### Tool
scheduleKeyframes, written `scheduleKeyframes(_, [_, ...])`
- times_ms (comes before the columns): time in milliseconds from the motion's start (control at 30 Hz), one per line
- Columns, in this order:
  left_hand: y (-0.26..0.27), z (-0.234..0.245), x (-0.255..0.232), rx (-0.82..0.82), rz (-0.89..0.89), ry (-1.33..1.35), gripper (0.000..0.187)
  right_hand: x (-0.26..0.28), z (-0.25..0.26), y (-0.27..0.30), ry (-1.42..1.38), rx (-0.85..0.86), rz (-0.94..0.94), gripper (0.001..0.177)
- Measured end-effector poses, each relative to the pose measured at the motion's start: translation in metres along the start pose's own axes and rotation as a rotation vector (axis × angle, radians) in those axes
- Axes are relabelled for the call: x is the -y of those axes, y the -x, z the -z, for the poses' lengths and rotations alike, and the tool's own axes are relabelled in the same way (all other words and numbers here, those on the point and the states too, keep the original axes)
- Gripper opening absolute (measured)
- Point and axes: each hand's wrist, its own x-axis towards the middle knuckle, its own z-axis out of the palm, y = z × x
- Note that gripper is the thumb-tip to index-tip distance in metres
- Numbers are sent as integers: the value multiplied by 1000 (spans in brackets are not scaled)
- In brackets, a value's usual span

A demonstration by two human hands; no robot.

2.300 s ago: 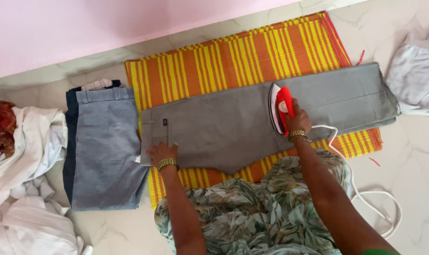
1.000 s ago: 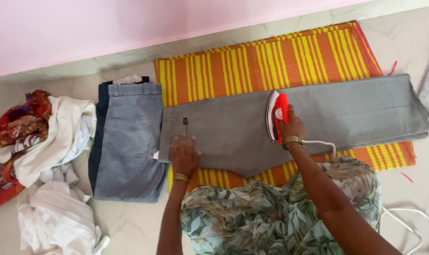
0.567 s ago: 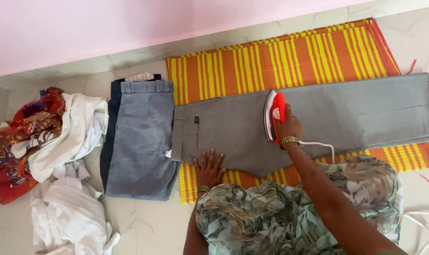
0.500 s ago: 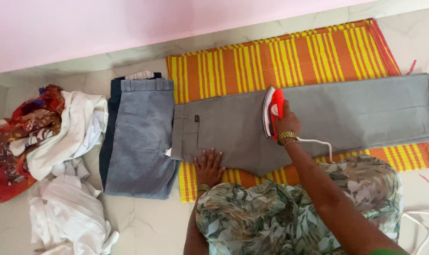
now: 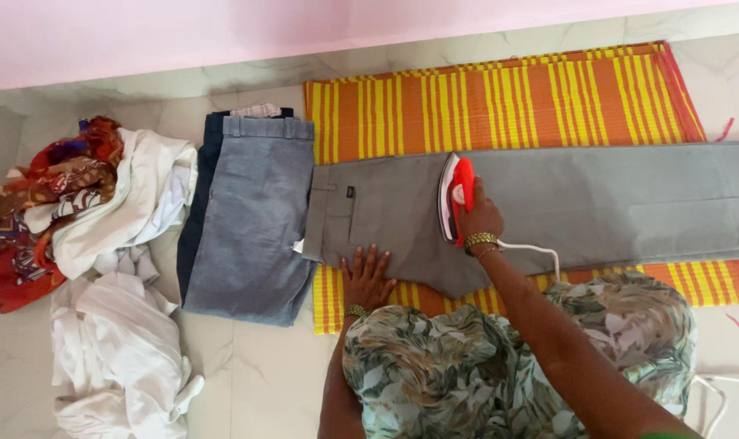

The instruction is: The person irons a pair of gray trousers on a striped mat, then folds them and places them aside. They then unfold a gray polo shirt, smooth it out, and begin ironing it.

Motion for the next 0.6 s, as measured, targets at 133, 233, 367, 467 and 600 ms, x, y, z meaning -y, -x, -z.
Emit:
scheduleKeyframes(133, [-2,5,-1,30,9,21,72,6,5,-2,-2,41,-3,75])
scheduleKeyframes(233, [-3,7,-3,48,6,18,71,11,13,22,-3,63,35,79])
scheduleKeyframes(367, [-3,8,-2,11,-8,10,70,19,14,27,-12,93,16,77])
scheduleKeyframes(467, [-1,11,-3,3,-6,13,69,22,8,3,-38,59,35,72])
scheduleKeyframes(600, [-3,13,-4,-42,-10,55,70,28,9,-10,-23,59,57,77])
